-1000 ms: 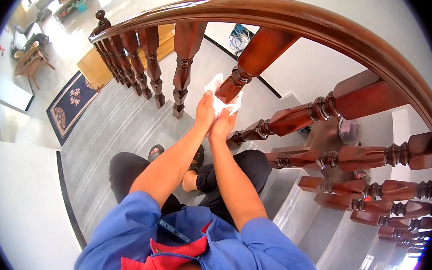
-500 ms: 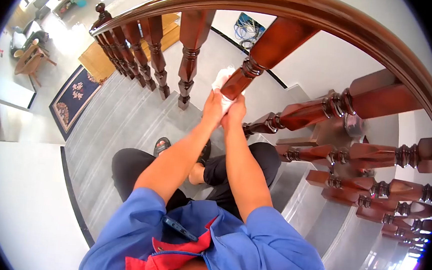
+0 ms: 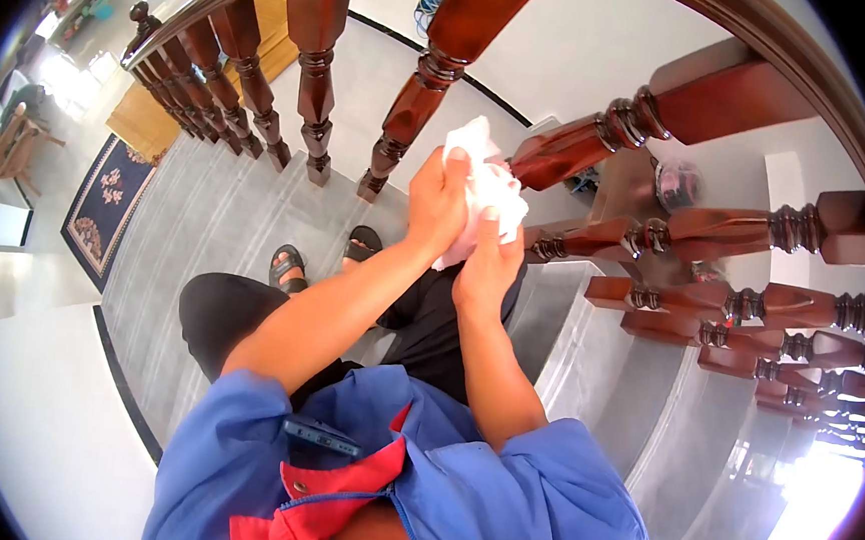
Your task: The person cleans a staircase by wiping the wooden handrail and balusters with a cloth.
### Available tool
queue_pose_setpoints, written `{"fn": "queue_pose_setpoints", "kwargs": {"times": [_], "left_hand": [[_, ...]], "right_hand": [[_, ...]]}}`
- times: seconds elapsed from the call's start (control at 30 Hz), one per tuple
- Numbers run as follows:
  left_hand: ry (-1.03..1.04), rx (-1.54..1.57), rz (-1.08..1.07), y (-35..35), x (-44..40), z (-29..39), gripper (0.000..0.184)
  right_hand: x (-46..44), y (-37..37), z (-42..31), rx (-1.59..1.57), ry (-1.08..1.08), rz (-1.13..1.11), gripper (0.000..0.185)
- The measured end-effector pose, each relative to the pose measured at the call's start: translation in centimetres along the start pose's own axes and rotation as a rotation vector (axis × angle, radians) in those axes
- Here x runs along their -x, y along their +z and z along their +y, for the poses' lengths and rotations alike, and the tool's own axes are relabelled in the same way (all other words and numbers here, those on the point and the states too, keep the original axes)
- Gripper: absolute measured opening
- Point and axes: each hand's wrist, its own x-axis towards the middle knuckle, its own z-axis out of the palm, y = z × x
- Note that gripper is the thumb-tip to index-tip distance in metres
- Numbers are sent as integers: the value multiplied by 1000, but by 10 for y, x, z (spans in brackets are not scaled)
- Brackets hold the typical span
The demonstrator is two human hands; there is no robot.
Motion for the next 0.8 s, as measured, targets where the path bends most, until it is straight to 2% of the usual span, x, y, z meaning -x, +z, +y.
{"fn": "queue_pose_setpoints", "kwargs": {"times": [0.07, 0.1, 0.2, 0.27, 0.33, 0.4, 0.43, 0.47, 0.53, 0.57, 0.7, 0.77, 0.8], "left_hand": [[105, 111, -157, 17, -4, 14, 44], [206, -44, -173, 31, -23, -21, 45], [270, -100, -173, 49, -29, -15, 49], [256, 34, -238, 56, -16, -9, 54], [303, 145, -266, 63, -4, -15, 61], [360, 170, -319, 61, 10, -17, 74], [391, -50, -294, 59, 18, -27, 75], [417, -269, -266, 57, 27, -33, 77], [435, -274, -291, 55, 37, -30, 78], [423, -273, -275, 55, 41, -26, 78], [443, -194, -284, 57, 25, -22, 82], [430, -141, -317, 60, 7, -32, 86], [401, -21, -399, 59, -4, -37, 85]], "right_hand": [[-5, -14, -8, 54, -31, 4, 39], [-8, -17, -11, 3, -44, 32, 39], [-23, -34, -10, -56, -54, 83, 35], [-40, -48, -2, -71, 47, 280, 33], [-68, -58, 2, -142, -15, 235, 26], [-104, -61, 5, -181, 75, 258, 27], [-132, -66, 13, -189, 76, 257, 27], [-154, -72, 24, -166, 250, 206, 31], [-193, -75, 40, -96, 556, 71, 35], [-202, -68, 43, -54, 629, -7, 34], [-195, -61, 43, 54, 490, -175, 33], [-169, -70, 41, -3, 360, -176, 32], [-153, -73, 37, -80, 319, -161, 32]]}}
